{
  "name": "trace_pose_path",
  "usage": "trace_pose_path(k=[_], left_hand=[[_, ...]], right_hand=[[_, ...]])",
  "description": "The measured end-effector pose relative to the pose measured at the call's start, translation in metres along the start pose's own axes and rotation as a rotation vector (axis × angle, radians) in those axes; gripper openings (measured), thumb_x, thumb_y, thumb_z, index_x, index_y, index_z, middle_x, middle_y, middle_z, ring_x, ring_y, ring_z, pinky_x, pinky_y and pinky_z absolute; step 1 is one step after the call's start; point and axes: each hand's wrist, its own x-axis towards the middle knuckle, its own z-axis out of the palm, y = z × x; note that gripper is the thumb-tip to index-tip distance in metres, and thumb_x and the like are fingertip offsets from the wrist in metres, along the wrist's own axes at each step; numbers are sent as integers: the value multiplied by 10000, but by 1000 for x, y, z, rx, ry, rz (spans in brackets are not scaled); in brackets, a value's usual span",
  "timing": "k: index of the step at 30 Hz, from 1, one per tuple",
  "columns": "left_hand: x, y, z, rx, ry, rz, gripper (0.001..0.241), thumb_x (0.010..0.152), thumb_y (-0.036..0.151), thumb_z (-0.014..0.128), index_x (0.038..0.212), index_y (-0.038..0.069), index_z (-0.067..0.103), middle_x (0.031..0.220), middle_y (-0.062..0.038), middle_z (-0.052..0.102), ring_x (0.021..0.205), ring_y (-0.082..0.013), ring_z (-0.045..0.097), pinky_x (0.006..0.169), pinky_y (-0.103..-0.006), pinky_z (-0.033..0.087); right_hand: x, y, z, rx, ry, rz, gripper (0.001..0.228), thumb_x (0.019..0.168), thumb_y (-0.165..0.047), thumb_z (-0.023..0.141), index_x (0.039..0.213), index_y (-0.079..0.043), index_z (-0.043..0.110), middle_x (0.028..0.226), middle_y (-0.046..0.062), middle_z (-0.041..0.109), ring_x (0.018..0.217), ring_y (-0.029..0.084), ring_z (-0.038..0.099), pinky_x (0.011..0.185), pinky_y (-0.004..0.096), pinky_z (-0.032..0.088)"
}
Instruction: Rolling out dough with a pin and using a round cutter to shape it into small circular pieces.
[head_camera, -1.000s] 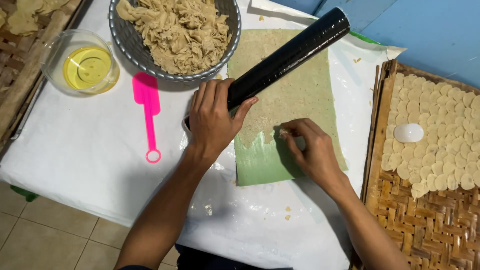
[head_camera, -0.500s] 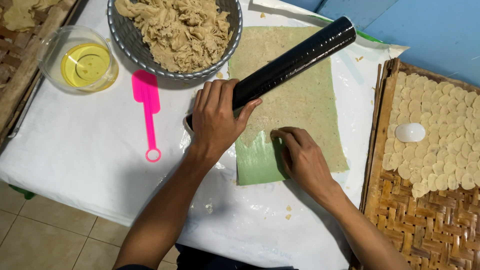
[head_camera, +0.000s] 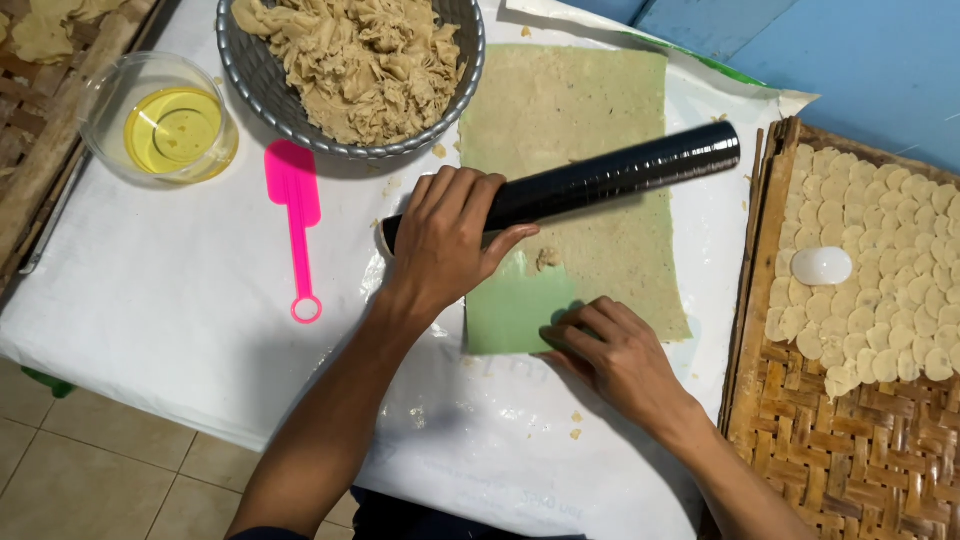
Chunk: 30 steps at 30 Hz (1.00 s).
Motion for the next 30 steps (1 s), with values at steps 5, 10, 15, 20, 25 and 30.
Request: trace_pose_path(k=[5, 10, 15, 20, 25, 30], left_hand=[[0, -1, 1, -2, -81, 89, 493, 927, 440, 744, 1128, -2, 663, 938, -128, 618, 923, -313, 636, 893, -443, 483], [-1, 0, -1, -43, -166, 121, 482, 892, 397, 786, 1133, -6, 673, 949, -141, 644, 957, -319, 646, 937, -473, 475], [-3, -2, -1, 1, -290, 162, 485, 859, 399, 813, 1158, 46, 670, 979, -101, 637, 1005, -281, 626, 989, -462, 449], [-5, -3, 1, 26, -369, 154, 484, 849, 394, 819, 1164, 61, 666, 982, -89, 632, 1020, -281, 618, 1011, -488, 432], [-7, -2, 4, 28, -396, 141, 484, 889, 430, 769, 1210, 85, 658, 998, -83, 630, 1041, -283, 616, 1035, -502, 421], [-7, 6, 3, 28, -358, 94, 563, 942, 474, 705, 1309, 50, 666, 1255, -189, 683, 1244, -369, 621, 1124, -599, 373]], right_hand=[[19, -9, 7, 21, 57, 1, 172, 880, -251, 774, 987, -117, 756, 871, 78, 695, 790, 248, 638, 684, 345, 520], [29, -16, 2, 24, 26, 17, 222, 867, -252, 788, 1019, -93, 753, 880, 97, 712, 800, 258, 652, 692, 351, 525], [32, -21, -1, 56, 11, 51, 223, 877, -278, 778, 966, -74, 766, 844, 117, 725, 784, 261, 662, 696, 368, 540], [25, 22, 1, 118, 127, 141, 250, 953, -350, 704, 1001, -112, 765, 910, 90, 731, 840, 283, 668, 739, 377, 539], [60, 45, -22, -178, 230, 176, 323, 1037, -358, 647, 1236, -108, 696, 1268, 141, 648, 1096, 332, 607, 929, 446, 505], [70, 46, -19, -171, -94, 362, 545, 1132, -382, 349, 1487, 10, 483, 1486, 346, 460, 1429, 496, 389, 1124, 605, 333]])
